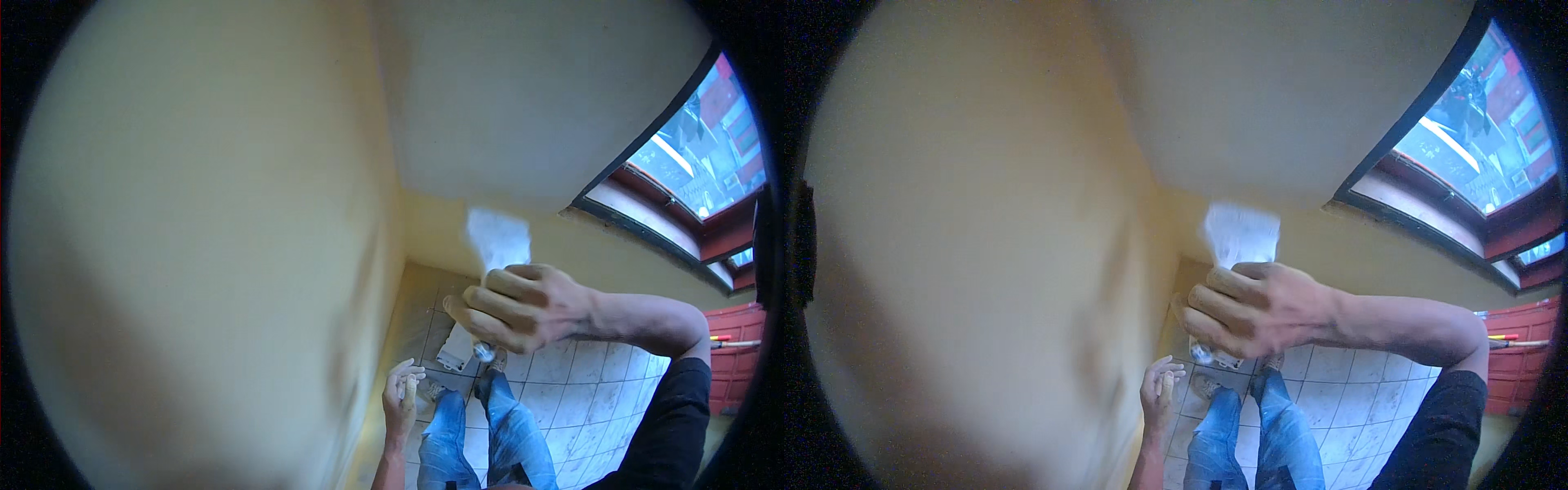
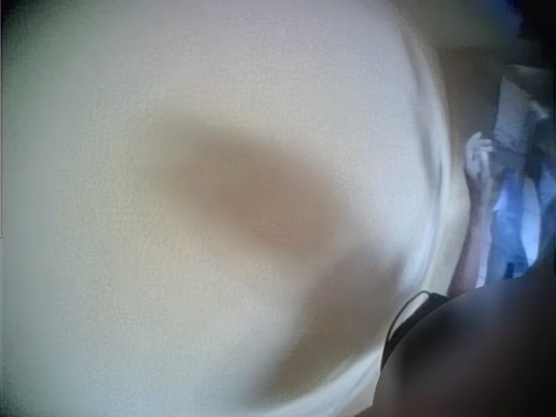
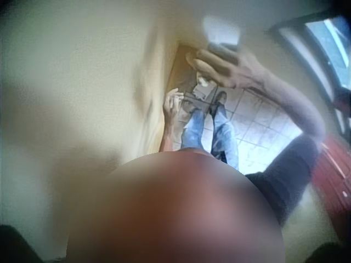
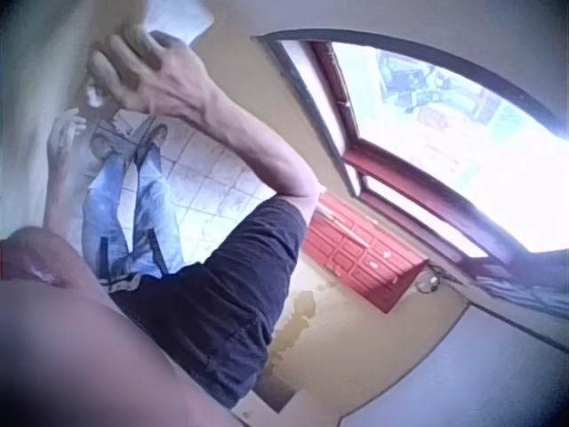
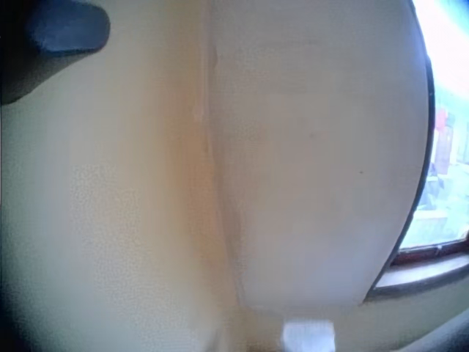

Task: The person applies and scrapes plaster or compound onto a wall and ceiling using a putty knife scraper.

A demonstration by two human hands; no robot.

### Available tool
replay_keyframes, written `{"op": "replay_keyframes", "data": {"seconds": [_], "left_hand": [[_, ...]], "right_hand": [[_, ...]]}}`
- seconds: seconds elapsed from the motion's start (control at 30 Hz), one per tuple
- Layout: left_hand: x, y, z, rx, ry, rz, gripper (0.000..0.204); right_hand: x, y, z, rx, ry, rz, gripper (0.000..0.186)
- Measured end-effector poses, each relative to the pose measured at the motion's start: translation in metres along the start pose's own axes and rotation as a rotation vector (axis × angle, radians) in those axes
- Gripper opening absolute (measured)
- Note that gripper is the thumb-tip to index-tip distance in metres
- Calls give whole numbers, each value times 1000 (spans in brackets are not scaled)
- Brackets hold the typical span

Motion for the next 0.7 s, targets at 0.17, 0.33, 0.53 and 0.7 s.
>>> {"op": "replay_keyframes", "data": {"seconds": [0.17,0.33,0.53,0.7], "left_hand": [[-6,-5,-3,-19,-41,60,35],[-14,0,1,-21,-17,51,37],[-11,8,8,-16,-7,41,38],[-8,6,7,-13,-22,55,35]], "right_hand": [[47,-91,34,-27,-1,40,34],[75,-43,-1,-70,-164,65,33],[15,6,-10,39,128,324,14],[21,-51,13,-165,-2,-148,25]]}}
Point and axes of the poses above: each hand's wrist, its own z-axis away from the middle knuckle, its own y-axis out of the back of the hand, x = y × z, the point moved 3 cm from there along -z, towards the middle knuckle, and after that the axes turned 4 degrees about -y, right-handed, at the moved point
